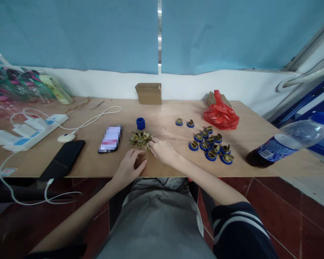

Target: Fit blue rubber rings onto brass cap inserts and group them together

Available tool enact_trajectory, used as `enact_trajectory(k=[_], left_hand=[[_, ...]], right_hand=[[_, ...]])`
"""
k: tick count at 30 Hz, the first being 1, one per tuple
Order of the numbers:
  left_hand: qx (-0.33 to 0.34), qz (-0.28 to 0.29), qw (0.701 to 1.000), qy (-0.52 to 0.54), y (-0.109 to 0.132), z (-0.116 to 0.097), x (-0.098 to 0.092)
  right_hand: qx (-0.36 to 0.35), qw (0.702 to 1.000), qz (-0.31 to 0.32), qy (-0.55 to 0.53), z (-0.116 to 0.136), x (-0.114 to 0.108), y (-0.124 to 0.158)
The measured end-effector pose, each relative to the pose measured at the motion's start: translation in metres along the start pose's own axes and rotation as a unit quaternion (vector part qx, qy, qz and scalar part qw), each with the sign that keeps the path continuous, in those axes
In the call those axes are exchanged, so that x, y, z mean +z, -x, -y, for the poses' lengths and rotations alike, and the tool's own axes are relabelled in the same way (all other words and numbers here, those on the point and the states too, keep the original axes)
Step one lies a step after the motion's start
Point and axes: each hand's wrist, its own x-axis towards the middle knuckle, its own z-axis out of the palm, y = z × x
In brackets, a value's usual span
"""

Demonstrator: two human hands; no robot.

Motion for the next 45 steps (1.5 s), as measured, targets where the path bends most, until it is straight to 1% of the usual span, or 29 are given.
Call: enact_trajectory(k=[5, 14, 23, 35, 45], left_hand=[[-0.006, 0.004, 1.000, 0.001, 0.000, -0.001, 0.001], [-0.002, 0.002, 1.000, 0.005, 0.000, -0.001, 0.000], [-0.009, -0.003, 1.000, 0.002, 0.000, -0.001, 0.001], [-0.005, -0.011, 1.000, -0.009, 0.001, -0.001, 0.001], [-0.001, -0.013, 1.000, -0.012, 0.001, -0.002, 0.001]], right_hand=[[-0.001, 1.000, 0.011, 0.003, 0.000, -0.002, -0.008], [0.010, 0.999, 0.026, 0.019, 0.001, -0.006, -0.015], [0.021, 0.999, 0.024, 0.024, 0.002, -0.009, -0.014], [0.023, 0.999, 0.019, 0.026, 0.001, -0.004, -0.014], [0.022, 0.999, 0.026, 0.034, 0.003, -0.007, -0.013]])
